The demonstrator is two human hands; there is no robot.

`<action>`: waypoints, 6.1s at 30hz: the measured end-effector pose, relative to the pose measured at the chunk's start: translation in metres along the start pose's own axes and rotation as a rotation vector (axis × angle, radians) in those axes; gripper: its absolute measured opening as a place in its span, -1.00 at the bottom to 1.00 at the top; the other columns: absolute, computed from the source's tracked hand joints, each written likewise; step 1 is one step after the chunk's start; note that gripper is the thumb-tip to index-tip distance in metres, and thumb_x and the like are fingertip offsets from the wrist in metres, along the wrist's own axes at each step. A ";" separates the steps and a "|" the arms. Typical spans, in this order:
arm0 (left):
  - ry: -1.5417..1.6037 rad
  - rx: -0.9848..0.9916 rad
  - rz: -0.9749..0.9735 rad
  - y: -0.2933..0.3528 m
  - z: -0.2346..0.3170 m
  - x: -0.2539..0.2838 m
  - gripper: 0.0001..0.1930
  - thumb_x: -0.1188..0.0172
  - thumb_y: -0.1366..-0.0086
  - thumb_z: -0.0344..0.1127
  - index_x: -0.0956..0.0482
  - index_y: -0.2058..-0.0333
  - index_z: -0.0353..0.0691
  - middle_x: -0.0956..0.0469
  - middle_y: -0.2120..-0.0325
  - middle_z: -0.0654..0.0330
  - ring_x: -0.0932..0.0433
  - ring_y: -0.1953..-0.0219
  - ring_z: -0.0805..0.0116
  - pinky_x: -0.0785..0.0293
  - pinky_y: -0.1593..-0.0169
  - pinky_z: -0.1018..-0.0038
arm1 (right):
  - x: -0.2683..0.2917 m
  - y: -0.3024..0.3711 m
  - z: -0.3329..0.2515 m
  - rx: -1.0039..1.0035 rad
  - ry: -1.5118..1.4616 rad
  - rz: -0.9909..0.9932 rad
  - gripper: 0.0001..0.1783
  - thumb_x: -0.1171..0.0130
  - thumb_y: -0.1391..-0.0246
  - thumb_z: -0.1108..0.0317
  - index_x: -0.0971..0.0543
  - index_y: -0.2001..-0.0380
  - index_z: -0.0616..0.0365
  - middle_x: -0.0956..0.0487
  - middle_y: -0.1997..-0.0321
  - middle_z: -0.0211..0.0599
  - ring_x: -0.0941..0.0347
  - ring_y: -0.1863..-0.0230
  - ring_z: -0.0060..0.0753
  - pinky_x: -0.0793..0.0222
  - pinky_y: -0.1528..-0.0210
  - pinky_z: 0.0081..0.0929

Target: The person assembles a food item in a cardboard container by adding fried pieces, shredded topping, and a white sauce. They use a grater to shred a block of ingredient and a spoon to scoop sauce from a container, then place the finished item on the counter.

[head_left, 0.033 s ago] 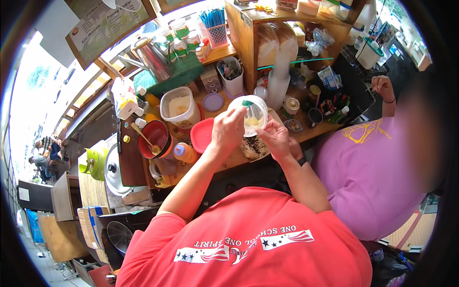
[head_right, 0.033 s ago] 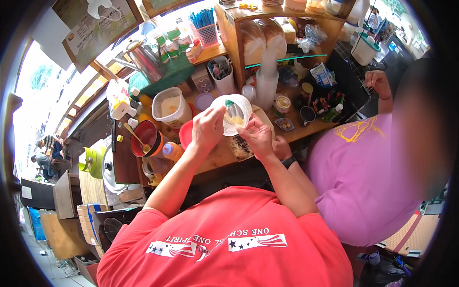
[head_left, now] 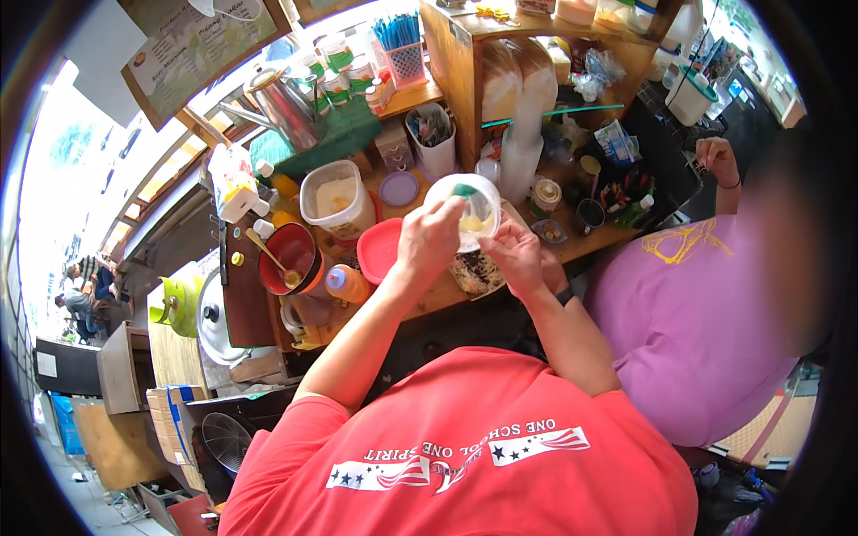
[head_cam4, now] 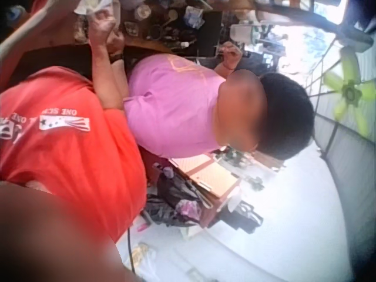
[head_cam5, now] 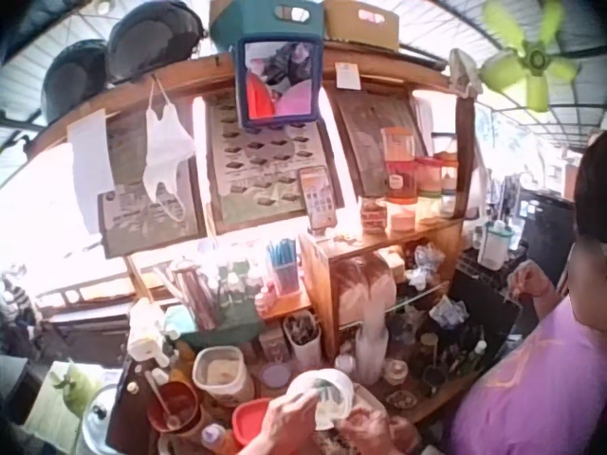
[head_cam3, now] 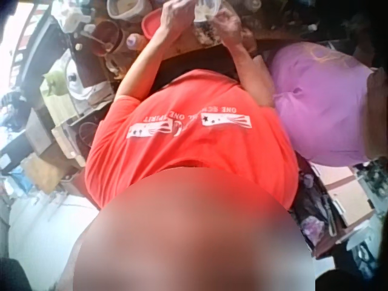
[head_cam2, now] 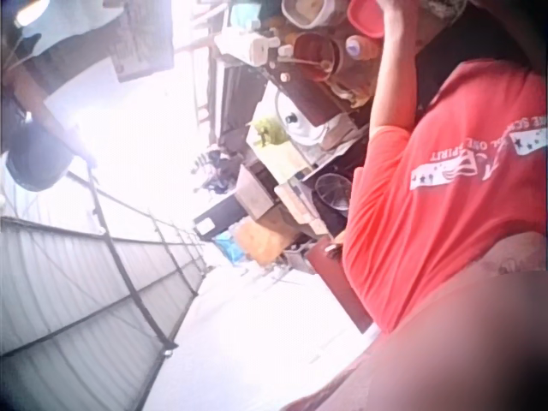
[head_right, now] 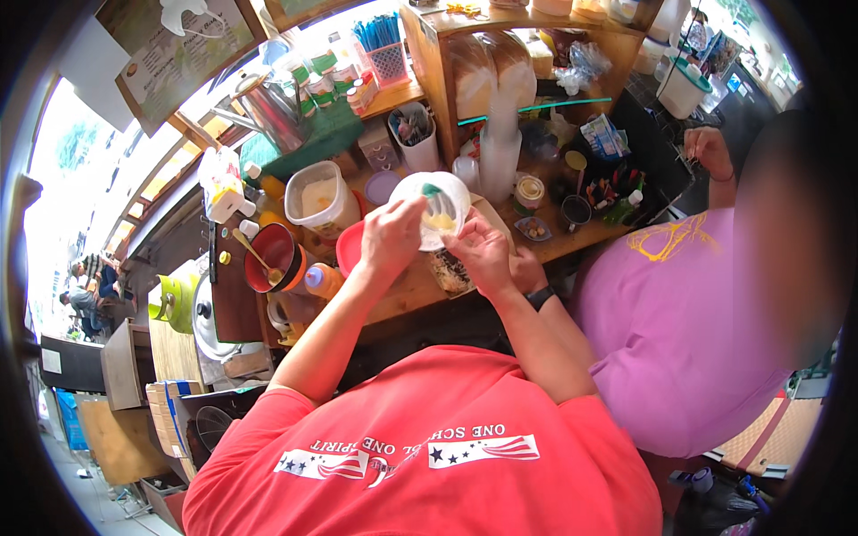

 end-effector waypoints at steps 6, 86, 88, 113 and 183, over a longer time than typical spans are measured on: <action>-0.047 -0.009 -0.119 0.003 -0.005 -0.008 -0.83 -0.17 -0.19 -0.48 -0.57 0.21 -0.27 -0.65 0.36 -0.05 -0.68 0.32 -0.08 -0.62 0.24 0.10 | 0.003 -0.003 0.000 -0.027 -0.033 0.017 -0.78 -0.37 -0.11 0.67 -0.51 0.42 0.20 -0.44 -0.29 -0.23 -0.47 -0.27 -0.33 -0.41 -0.34 -0.39; 0.397 0.535 -0.138 0.041 -0.099 -0.139 -0.82 -0.32 -0.38 -0.29 -0.75 0.22 -0.29 -0.68 0.56 0.13 -0.56 0.56 0.52 -0.47 0.41 0.43 | 0.106 0.191 0.061 -0.997 0.079 0.329 -0.82 -0.36 -0.20 0.24 -0.58 0.28 0.03 -0.63 0.26 -0.43 -0.61 0.17 -0.45 -0.57 -0.02 -0.38; 0.379 0.504 -0.170 0.038 -0.089 -0.152 -0.83 -0.32 -0.36 -0.34 -0.72 0.23 -0.34 -0.69 0.49 -0.07 -0.70 0.47 0.26 -0.54 0.33 0.36 | 0.110 0.192 0.064 -0.979 0.075 0.319 -0.84 -0.34 -0.21 0.24 -0.58 0.28 0.04 -0.63 0.26 -0.42 -0.62 0.16 -0.44 -0.57 -0.02 -0.37; 0.233 -0.081 -0.180 0.004 -0.010 -0.064 -0.85 -0.26 -0.30 -0.44 -0.65 0.16 -0.27 -0.65 0.35 0.03 -0.65 0.29 -0.04 -0.60 0.21 0.16 | 0.103 0.167 0.084 -0.962 0.008 0.246 -0.71 -0.38 -0.19 0.13 -0.54 0.22 0.04 -0.61 0.22 -0.41 -0.63 0.17 -0.39 -0.57 0.00 -0.35; 0.144 0.422 -0.513 0.144 -0.089 0.074 -0.73 -0.28 -0.38 -0.16 -0.69 0.15 -0.25 -0.72 0.30 -0.02 -0.71 0.23 -0.03 -0.64 0.15 0.20 | 0.003 -0.127 0.165 -0.500 -0.144 0.408 -0.81 -0.10 -0.38 0.24 -0.51 0.18 0.14 -0.60 0.09 -0.17 -0.61 0.09 -0.16 -0.67 -0.02 -0.12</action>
Point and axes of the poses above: each hand's wrist, its own y-axis away from the middle knuckle, its own x-axis out of the back of the hand, z = x × y, the point moved 10 cm from there along -y, towards the middle knuckle
